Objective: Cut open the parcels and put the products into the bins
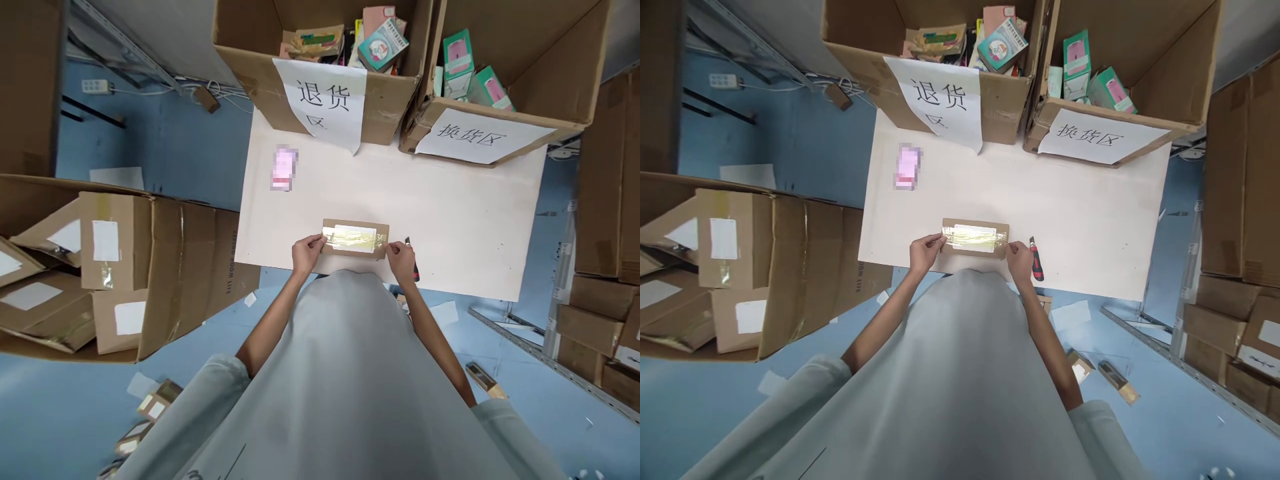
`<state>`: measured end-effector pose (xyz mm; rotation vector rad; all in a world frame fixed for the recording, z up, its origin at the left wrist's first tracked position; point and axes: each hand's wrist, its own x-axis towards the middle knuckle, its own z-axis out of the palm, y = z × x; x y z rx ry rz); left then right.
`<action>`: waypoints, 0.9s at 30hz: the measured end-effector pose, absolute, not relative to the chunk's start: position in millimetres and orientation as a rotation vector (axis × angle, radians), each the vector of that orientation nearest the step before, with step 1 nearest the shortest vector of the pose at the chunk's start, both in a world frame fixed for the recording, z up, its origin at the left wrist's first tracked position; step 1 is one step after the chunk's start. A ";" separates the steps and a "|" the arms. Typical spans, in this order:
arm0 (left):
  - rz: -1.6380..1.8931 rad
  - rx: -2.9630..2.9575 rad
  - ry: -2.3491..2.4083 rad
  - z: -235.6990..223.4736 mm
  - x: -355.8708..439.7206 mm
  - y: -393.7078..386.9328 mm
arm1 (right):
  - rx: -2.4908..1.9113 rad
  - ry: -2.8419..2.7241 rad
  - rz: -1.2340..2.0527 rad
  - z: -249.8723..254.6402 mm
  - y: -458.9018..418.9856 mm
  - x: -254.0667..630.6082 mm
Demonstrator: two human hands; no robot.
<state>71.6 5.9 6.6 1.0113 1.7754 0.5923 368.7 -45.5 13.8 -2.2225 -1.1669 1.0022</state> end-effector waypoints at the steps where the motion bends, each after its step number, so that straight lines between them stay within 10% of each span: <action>1: 0.590 1.009 1.781 6.8 70.2 2.9 | -2.218 -1.179 1.004 13.1 -48.0 367.4; 16: 0.666 1.067 1.632 -0.4 57.5 -19.8 | -2.830 -1.242 0.945 -47.9 -84.0 450.9; 27: 0.687 1.315 1.430 -6.8 44.1 -10.5 | -2.405 -1.347 0.905 3.7 -66.1 431.7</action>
